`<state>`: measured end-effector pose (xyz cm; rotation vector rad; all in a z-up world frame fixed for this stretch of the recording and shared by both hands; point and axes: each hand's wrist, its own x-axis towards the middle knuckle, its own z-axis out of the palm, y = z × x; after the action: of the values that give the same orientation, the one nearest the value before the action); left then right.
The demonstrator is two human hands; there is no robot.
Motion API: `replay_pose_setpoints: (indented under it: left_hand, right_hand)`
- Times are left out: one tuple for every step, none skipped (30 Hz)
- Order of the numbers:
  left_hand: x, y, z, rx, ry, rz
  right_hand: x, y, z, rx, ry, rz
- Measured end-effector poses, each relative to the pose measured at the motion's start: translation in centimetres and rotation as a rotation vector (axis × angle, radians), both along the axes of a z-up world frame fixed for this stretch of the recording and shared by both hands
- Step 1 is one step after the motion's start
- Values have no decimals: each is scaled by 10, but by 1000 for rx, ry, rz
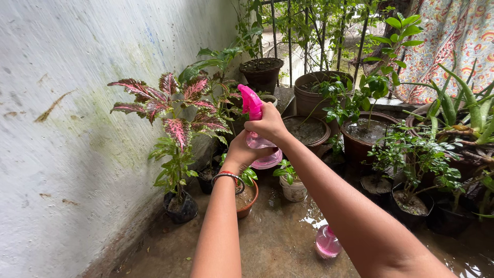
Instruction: The person uses a pink spray bottle to water various potted plants on a balcony, aiming the spray at the leaves and soil of different plants in sequence.
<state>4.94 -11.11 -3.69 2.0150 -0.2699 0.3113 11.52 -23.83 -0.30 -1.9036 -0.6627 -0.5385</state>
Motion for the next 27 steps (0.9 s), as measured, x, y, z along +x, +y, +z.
replay_pose_setpoints:
  left_hand:
    - [1, -2, 0, 5, 9, -4]
    - [1, -5, -1, 10, 18, -7]
    - [2, -7, -1, 15, 28, -11]
    - [2, -10, -2, 12, 29, -22]
    - [3, -12, -3, 9, 31, -34]
    - [5, -14, -4, 6, 32, -46]
    - [6, -17, -6, -11, 52, -53]
    - [8, -19, -8, -28, 73, -59]
    - [9, -21, -12, -45, 95, -66]
    - [12, -23, -15, -38, 89, -68]
    - [15, -24, -19, -31, 85, -70]
    - [17, -26, -22, -24, 80, -72]
    - [20, -28, -26, -39, 83, -88]
    - [23, -30, -30, -54, 85, -104]
    - [25, -31, -33, -69, 88, -120]
    - [29, -33, -37, -50, 83, -118]
    - [32, -34, -41, -32, 79, -116]
    - [35, -35, -45, -13, 75, -114]
    - [38, -36, -50, -29, 84, -140]
    - [40, -37, -54, -46, 93, -165]
    - [43, -38, -58, -63, 101, -193]
    - [45, -39, -62, -55, 95, -212]
    - [47, -39, -65, -48, 87, -230]
    - [49, -41, -68, -40, 79, -249]
    - [51, -42, -70, -31, 95, -244]
    - [51, -43, -73, -22, 110, -239]
    - [53, -44, -76, -14, 125, -233]
  right_hand:
    - [-1, -2, 0, -3, 3, -7]
    - [-2, -4, 0, -5, 6, -15]
    - [-2, -6, -1, -8, 9, -22]
    - [-2, -8, -2, 9, 16, -17]
    - [-2, -11, -4, 27, 22, -12]
    - [-1, -13, -6, 44, 29, -7]
    - [0, -17, -8, 40, 49, 6]
    - [3, -20, -10, 36, 69, 20]
    - [5, -23, -12, 32, 90, 33]
    - [7, -25, -15, 19, 94, 34]
    - [9, -27, -18, 5, 98, 34]
    - [10, -30, -20, -8, 102, 35]
    - [11, -32, -23, -11, 93, 23]
    - [12, -35, -25, -14, 83, 10]
    - [12, -36, -27, -17, 74, -2]
    - [12, -38, -28, -23, 70, -20]
    - [12, -39, -30, -29, 68, -38]
    - [12, -41, -32, -36, 66, -56]
    - [12, -43, -34, -32, 76, -43]
    - [12, -45, -35, -28, 87, -30]
    - [13, -48, -37, -24, 96, -19]
    - [13, -49, -39, -30, 112, -25]
    - [12, -50, -41, -36, 126, -31]
    - [13, -52, -42, -41, 140, -37]
    - [12, -53, -44, -51, 148, -39]
    - [11, -54, -46, -60, 156, -41]
    - [11, -55, -47, -70, 162, -43]
